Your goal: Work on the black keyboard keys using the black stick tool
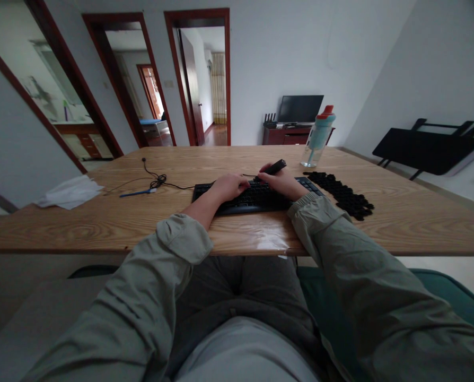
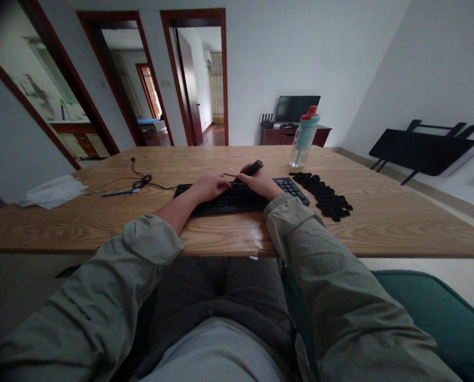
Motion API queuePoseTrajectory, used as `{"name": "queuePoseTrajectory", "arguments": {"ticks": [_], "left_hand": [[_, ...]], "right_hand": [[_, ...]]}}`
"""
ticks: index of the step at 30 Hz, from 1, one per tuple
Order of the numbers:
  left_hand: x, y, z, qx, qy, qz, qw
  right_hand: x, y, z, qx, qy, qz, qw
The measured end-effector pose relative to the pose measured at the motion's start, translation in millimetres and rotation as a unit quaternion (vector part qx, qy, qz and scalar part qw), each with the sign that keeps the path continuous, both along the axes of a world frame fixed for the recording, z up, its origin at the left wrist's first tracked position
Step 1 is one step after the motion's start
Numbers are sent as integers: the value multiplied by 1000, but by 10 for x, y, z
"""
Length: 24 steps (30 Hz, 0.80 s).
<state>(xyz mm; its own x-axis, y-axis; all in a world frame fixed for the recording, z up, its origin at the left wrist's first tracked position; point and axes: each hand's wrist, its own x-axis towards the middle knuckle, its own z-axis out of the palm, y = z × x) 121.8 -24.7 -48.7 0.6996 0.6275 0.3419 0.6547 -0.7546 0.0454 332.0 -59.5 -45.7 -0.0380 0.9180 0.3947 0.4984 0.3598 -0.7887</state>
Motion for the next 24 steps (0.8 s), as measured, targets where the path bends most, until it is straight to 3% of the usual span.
{"name": "queuePoseTrajectory", "arguments": {"ticks": [5, 12, 21, 24], "left_hand": [[21, -41, 39, -5, 6, 9, 1000], [0, -61, 36, -16, -41, 71, 996], [-1, -27, 40, -23, -42, 71, 996], [-15, 12, 34, -52, -65, 57, 995]], "right_hand": [[-3, -15, 7, 30, -51, 5, 998], [-133, -234, 14, 94, -190, -20, 977], [-272, -443, 30, 126, -313, -47, 940], [-261, -416, 24, 116, -310, -51, 942]]}}
